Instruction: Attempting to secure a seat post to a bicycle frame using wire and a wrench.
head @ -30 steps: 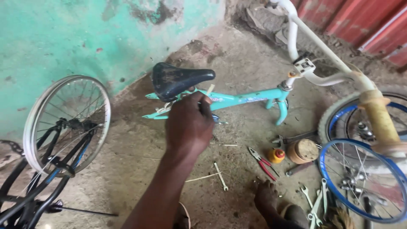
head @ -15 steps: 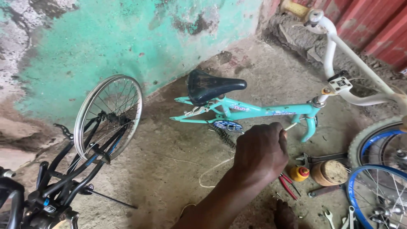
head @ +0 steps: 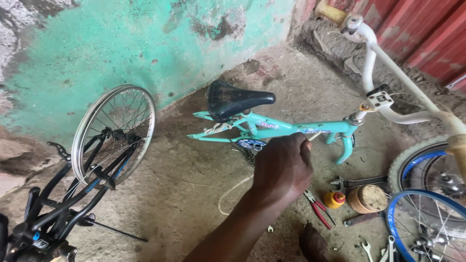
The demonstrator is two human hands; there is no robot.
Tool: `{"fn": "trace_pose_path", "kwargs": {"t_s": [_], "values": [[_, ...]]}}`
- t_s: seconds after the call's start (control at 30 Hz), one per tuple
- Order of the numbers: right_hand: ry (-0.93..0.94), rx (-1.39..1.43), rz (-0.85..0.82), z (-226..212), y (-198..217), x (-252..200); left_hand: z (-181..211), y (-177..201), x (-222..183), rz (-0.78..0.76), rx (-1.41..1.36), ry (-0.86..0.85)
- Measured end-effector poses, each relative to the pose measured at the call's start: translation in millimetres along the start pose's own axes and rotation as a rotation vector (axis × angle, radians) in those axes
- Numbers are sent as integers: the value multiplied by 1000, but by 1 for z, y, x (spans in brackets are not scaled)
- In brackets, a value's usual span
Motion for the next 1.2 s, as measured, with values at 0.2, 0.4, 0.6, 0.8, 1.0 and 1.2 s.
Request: {"fn": "trace_pose_path", "kwargs": {"t_s": [0.2,0.4,0.6,0.8,1.0,1.2], "values": [[76,275,180,-129,144,80,-4,20,2,174,41,13],[325,1220,-285,-296,394,-69,-27,10,4,380,64,-187],[449,883,-185,-312,516,-154,-19,-4,-3,258,80,-157],[921,1295,-655,-301,578,-184,-32,22,4,321,22,-17],[634,957,-3,-295,579,-160,-41,-10,5,187,-124,72],[669,912,173,-309,583,-172,-53,-31,12,196,-213,-59]]}}
Point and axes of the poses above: each hand's wrist, its own x-axis towards the middle knuckle, its own y-axis out of the back of the hand, z = x × y, the point moved 5 cm from there along x, towards the middle knuckle, and after that the axes turned 12 degrees about -x, right-handed, at the moved point
